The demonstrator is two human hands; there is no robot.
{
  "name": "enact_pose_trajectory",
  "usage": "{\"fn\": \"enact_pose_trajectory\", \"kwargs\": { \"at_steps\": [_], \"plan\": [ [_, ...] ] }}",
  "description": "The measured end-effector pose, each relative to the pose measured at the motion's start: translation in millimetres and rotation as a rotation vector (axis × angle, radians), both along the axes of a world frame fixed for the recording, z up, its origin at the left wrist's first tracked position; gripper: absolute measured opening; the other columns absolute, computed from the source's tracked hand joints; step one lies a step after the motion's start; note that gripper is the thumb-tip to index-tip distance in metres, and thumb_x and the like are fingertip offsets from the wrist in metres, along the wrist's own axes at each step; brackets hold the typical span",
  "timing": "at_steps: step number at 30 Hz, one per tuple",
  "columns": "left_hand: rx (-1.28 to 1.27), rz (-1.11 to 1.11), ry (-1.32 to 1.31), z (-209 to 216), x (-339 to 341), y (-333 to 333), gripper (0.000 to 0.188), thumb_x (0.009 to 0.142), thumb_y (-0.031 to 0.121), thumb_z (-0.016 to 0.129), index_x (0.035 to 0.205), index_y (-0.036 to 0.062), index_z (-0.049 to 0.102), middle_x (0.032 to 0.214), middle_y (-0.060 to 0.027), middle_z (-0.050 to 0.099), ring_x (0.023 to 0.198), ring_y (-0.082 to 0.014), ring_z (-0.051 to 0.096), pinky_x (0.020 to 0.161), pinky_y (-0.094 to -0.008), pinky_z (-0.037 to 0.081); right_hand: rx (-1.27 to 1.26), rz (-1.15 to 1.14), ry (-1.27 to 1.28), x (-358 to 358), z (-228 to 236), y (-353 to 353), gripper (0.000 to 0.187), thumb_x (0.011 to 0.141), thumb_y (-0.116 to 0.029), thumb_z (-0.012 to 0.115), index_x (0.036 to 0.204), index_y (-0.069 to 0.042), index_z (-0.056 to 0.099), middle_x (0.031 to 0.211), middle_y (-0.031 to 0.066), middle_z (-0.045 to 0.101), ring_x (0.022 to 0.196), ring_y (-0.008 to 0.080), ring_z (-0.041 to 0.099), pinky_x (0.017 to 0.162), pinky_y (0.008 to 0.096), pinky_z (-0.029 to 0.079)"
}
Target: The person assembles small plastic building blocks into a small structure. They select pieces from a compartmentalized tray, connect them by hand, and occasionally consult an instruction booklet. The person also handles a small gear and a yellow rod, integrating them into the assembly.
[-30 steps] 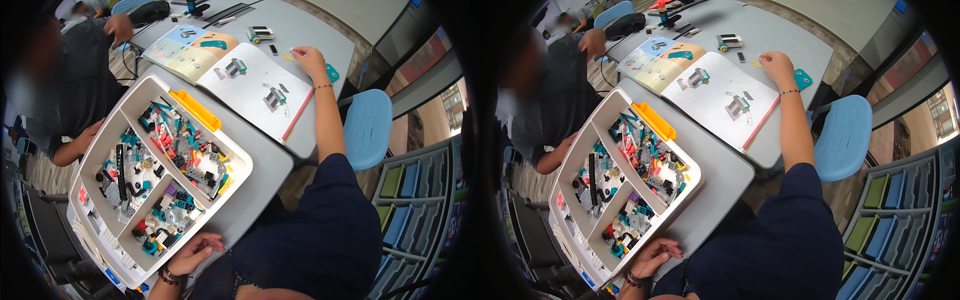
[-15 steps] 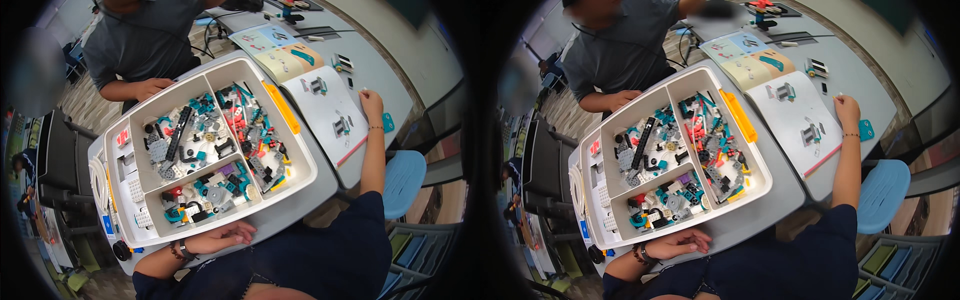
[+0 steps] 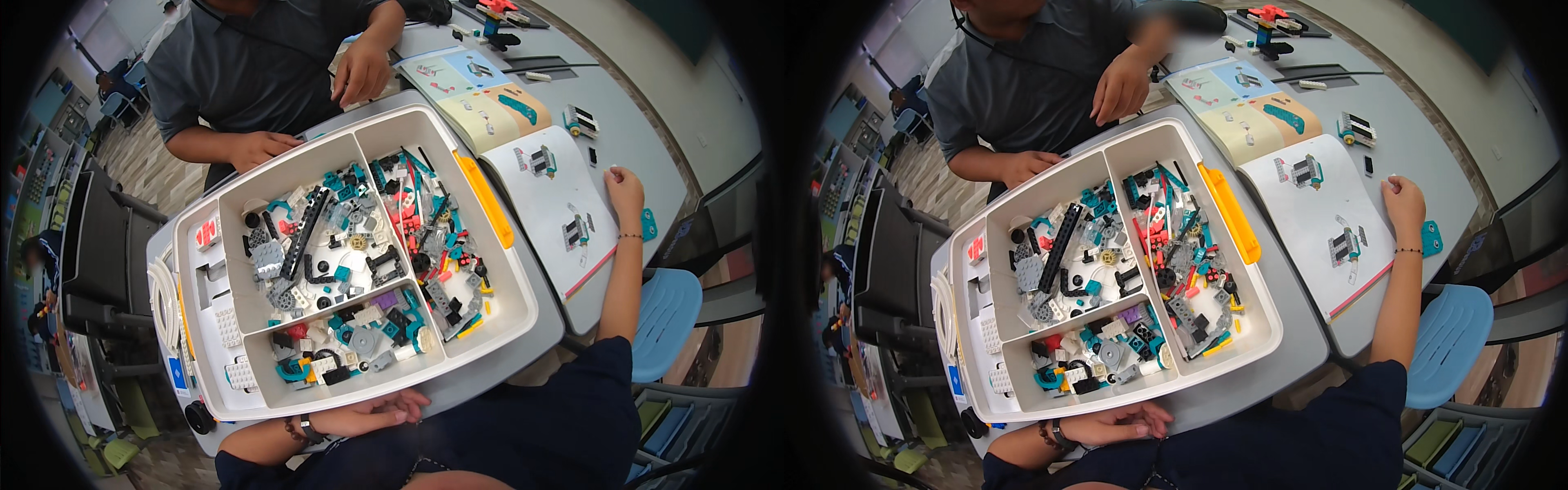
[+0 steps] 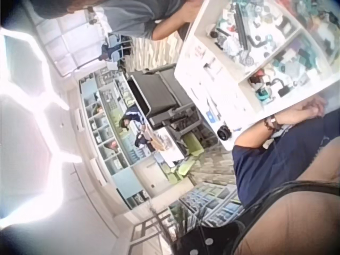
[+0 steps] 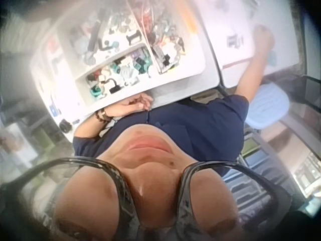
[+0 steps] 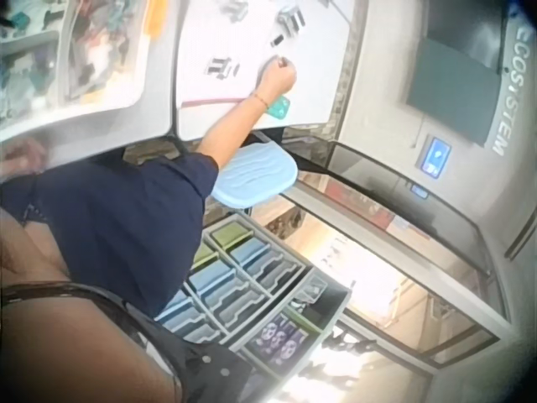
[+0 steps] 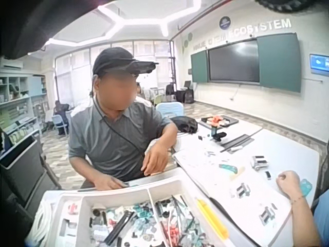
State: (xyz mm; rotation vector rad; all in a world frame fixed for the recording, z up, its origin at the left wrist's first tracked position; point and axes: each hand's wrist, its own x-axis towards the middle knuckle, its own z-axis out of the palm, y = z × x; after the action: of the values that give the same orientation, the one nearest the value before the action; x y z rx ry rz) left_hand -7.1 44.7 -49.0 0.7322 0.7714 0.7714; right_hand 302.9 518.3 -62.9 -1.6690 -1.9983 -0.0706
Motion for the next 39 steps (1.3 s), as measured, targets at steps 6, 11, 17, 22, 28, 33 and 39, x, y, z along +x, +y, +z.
{"fn": "enact_pose_trajectory", "kwargs": {
  "at_steps": [6, 11, 17, 22, 28, 33, 39],
  "plan": [
    [-0.021, -0.033, 0.006, 2.8, -2.5, 2.4, 0.035, 0.093, 0.016, 0.045, 0.125, 0.0013, 0.042, 0.107, -0.0082, 0.053, 0.105, -0.0131, 0.049, 0.093, -0.0283, 0.038, 0.143, 0.105, 0.026, -7.9, 9.5, -11.6, 0.024, 0.077, -0.021, 0.063, 0.096, -0.007, 0.064, 0.078, 0.0066, 0.059, 0.077, 0.0214, 0.057, 0.068, 0.0324, 0.045],
    [0.008, -0.006, -0.021, -1.1, -1.5, 1.2, 0.034, 0.093, 0.015, 0.045, 0.125, 0.0015, 0.042, 0.107, -0.0079, 0.054, 0.104, -0.0128, 0.048, 0.093, -0.0283, 0.037, 0.270, 0.461, 0.025, -76.4, 33.7, -48.7, 0.021, 0.077, -0.015, 0.061, 0.097, -0.007, 0.063, 0.076, 0.0071, 0.058, 0.075, 0.0209, 0.055, 0.067, 0.0333, 0.045],
    [0.053, -0.002, 0.000, -3.0, -0.2, -2.6, 0.034, 0.094, 0.018, 0.044, 0.124, 0.0026, 0.043, 0.105, -0.0065, 0.053, 0.102, -0.0121, 0.048, 0.091, -0.0277, 0.037, -0.049, 0.856, -0.054, -202.3, 65.6, -60.3, 0.035, 0.079, -0.018, 0.058, 0.114, -0.012, 0.055, 0.074, 0.0110, 0.059, 0.069, 0.0227, 0.058, 0.064, 0.0359, 0.045],
    [0.300, -0.008, 0.128, 14.7, 2.7, -5.2, 0.035, 0.092, 0.017, 0.048, 0.123, 0.0003, 0.043, 0.112, -0.0114, 0.050, 0.107, -0.0167, 0.047, 0.093, -0.0304, 0.037, -0.234, 0.816, -0.160, -291.8, 39.3, 2.7, 0.047, 0.082, -0.028, 0.054, 0.127, -0.017, 0.046, 0.079, 0.0206, 0.062, 0.076, 0.0325, 0.061, 0.070, 0.0406, 0.046],
    [0.762, 0.458, 0.691, 124.7, -48.8, -65.8, 0.028, 0.088, 0.015, 0.050, 0.107, -0.0049, 0.054, 0.105, -0.0161, 0.055, 0.102, -0.0275, 0.052, 0.091, -0.0352, 0.038, -0.248, 0.672, -0.280, -334.0, -19.9, 98.8, 0.056, 0.082, -0.048, 0.049, 0.130, -0.020, 0.043, 0.116, 0.0201, 0.055, 0.107, 0.0376, 0.053, 0.091, 0.0401, 0.041],
    [0.618, 0.837, 1.638, 140.2, -125.2, -71.4, 0.029, 0.084, 0.016, 0.054, 0.107, -0.0013, 0.056, 0.102, -0.0142, 0.057, 0.098, -0.0250, 0.054, 0.087, -0.0329, 0.040, -0.244, 0.585, -0.270, -342.0, -8.7, 66.1, 0.054, 0.082, -0.052, 0.046, 0.127, -0.022, 0.047, 0.117, 0.0155, 0.056, 0.107, 0.0356, 0.053, 0.090, 0.0394, 0.041],
    [0.604, 0.431, 2.135, 72.5, -248.7, 4.7, 0.036, 0.078, 0.015, 0.064, 0.111, 0.0036, 0.055, 0.105, -0.0128, 0.052, 0.100, -0.0267, 0.050, 0.087, -0.0347, 0.041, -0.157, 0.703, -0.233, -335.9, -17.9, 56.0, 0.053, 0.084, -0.046, 0.043, 0.125, -0.013, 0.049, 0.114, 0.0172, 0.057, 0.104, 0.0368, 0.054, 0.089, 0.0430, 0.042]
  ]
}}
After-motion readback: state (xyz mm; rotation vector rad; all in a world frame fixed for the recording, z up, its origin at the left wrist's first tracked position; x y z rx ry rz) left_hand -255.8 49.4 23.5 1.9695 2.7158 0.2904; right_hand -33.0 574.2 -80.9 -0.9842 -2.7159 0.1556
